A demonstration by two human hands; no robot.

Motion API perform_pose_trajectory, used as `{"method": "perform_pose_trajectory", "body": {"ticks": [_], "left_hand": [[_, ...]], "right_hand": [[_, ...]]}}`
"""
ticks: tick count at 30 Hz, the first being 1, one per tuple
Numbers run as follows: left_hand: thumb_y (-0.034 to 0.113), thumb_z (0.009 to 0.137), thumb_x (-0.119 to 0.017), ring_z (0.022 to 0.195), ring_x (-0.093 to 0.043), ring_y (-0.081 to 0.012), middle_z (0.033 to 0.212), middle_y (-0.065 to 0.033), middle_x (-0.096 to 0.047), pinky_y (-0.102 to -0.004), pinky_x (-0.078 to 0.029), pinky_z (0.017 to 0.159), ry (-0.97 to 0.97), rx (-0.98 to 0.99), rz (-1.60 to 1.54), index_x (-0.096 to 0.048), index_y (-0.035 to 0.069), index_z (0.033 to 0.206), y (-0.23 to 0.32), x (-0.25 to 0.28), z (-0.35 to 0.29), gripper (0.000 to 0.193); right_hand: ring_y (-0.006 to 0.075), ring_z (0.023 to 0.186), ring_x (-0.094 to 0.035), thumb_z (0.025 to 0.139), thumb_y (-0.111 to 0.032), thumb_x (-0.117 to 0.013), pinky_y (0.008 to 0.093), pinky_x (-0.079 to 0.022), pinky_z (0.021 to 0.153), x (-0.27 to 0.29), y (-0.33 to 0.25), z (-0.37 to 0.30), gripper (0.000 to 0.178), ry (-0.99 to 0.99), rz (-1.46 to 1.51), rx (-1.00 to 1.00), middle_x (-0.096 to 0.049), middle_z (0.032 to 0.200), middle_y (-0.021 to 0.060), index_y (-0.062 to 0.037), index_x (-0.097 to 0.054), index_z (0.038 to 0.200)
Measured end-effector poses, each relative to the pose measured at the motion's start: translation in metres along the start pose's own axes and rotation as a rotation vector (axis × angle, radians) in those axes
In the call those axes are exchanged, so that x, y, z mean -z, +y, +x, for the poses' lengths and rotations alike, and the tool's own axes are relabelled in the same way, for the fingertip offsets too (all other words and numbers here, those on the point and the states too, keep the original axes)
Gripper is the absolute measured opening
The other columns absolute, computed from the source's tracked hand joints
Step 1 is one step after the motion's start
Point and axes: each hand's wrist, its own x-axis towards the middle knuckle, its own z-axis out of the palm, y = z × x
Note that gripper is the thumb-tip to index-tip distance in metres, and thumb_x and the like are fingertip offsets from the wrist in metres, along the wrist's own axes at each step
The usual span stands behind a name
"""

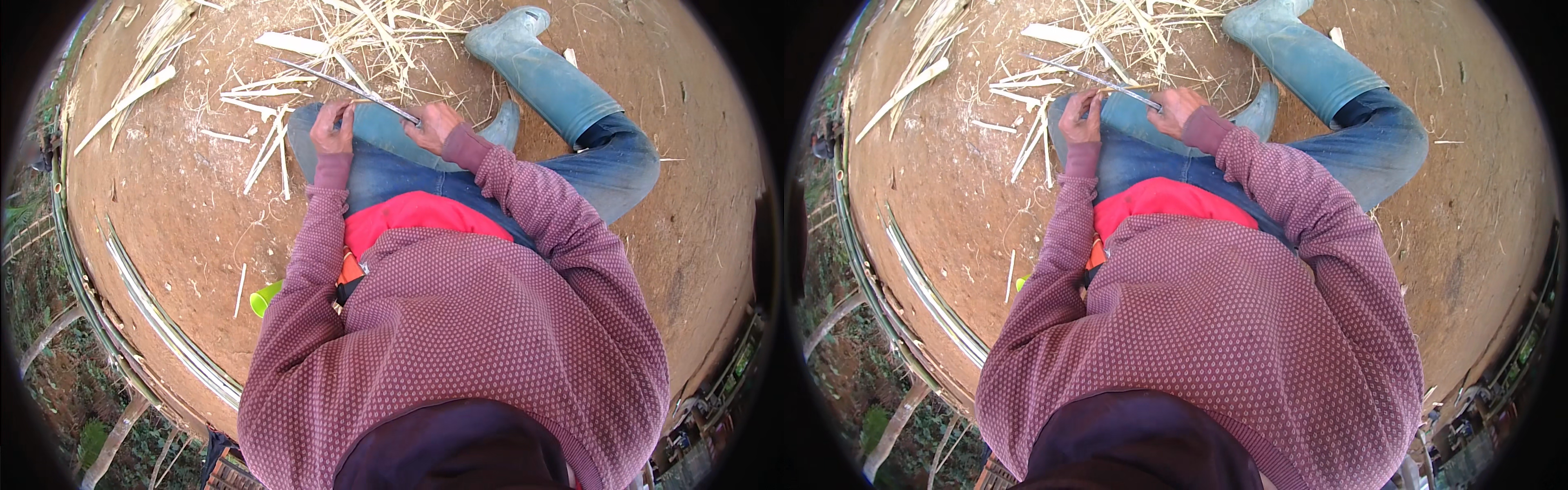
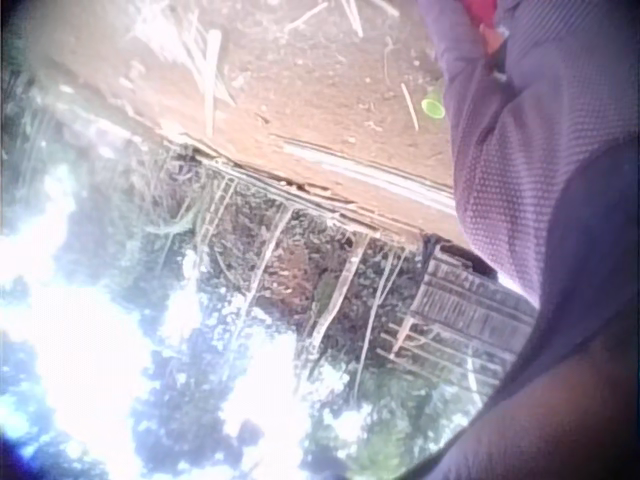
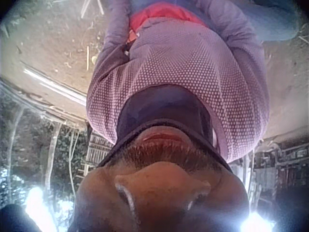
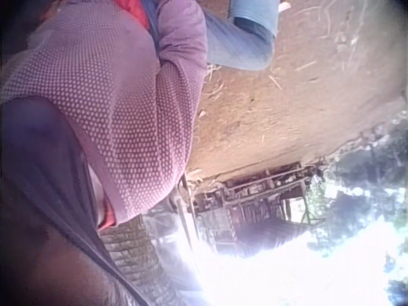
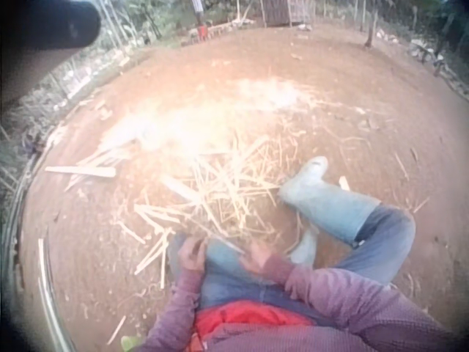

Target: The person sits on the ground and uses a machete to split long bamboo poles into thin strips. They repeatedly pick up bamboo pieces, position them on their leg, and strike them with the machete to create smaller slats, which accumulate on the ground.

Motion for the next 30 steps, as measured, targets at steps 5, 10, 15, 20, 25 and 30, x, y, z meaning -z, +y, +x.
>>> {"method": "perform_pose_trajectory", "body": {"ticks": [5,10,15,20,25,30], "left_hand": [[-0.003,0.076,-0.064,0.071,-0.061,-0.0165,0.084,-0.0094,-0.062,-0.0246,-0.05,0.064,-0.012,-0.063,0.068,-0.063,0.001,0.087,0.006,-0.001,0.003,0.012],[-0.002,0.076,-0.064,0.071,-0.061,-0.018,0.084,-0.01,-0.061,-0.0262,-0.05,0.064,-0.007,-0.093,0.095,-0.062,0.001,0.087,0.008,-0.001,0.004,0.012],[-0.003,0.076,-0.064,0.074,-0.061,-0.0163,0.086,-0.0104,-0.061,-0.0251,-0.051,0.065,-0.023,-0.108,0.122,-0.062,0.0,0.088,0.009,-0.001,0.006,0.013],[-0.004,0.077,-0.064,0.075,-0.061,-0.0147,0.088,-0.0107,-0.061,-0.0244,-0.052,0.066,0.002,-0.148,0.149,-0.062,-0.001,0.088,-0.003,0.0,0.004,0.013],[-0.003,0.077,-0.065,0.075,-0.061,-0.0141,0.088,-0.01,-0.061,-0.0244,-0.052,0.066,0.019,-0.104,0.166,-0.062,-0.001,0.088,-0.003,0.002,0.003,0.012],[-0.001,0.078,-0.065,0.076,-0.06,-0.0124,0.087,-0.0083,-0.061,-0.0237,-0.051,0.067,0.059,-0.007,0.105,-0.062,-0.001,0.088,-0.001,0.002,0.003,0.01]], "right_hand": [[0.0365,0.072,-0.062,0.079,-0.027,-0.055,0.0434,-0.049,0.069,-0.002,0.0,0.0,0.031,-0.003,0.021,0.005,-0.063,0.074,0.02,-0.0072,-0.065,0.1],[0.0374,0.072,-0.062,0.078,-0.027,-0.055,0.0438,-0.049,0.069,-0.002,0.0,0.001,0.03,-0.01,0.027,0.024,-0.063,0.075,0.0205,-0.006,-0.065,0.097],[0.0376,0.072,-0.062,0.078,-0.026,-0.055,0.0443,-0.049,0.069,-0.004,0.004,0.004,0.03,-0.029,0.015,0.002,-0.062,0.075,0.0215,-0.0055,-0.065,0.096],[0.0369,0.062,-0.06,0.079,-0.028,-0.055,0.0444,-0.047,0.063,-0.01,0.011,0.005,0.028,0.01,0.047,0.043,-0.059,0.064,0.0202,-0.0045,-0.065,0.089],[0.0367,0.068,-0.061,0.079,-0.027,-0.055,0.0442,-0.048,0.066,-0.005,0.005,0.008,0.029,-0.071,-0.008,0.005,-0.062,0.07,0.0201,-0.0042,-0.065,0.094],[0.0369,0.075,-0.062,0.08,-0.024,-0.052,0.0447,-0.049,0.071,-0.004,0.026,0.007,0.029,-0.136,-0.079,-0.047,-0.062,0.076,0.0217,-0.0007,-0.064,0.091]]}}
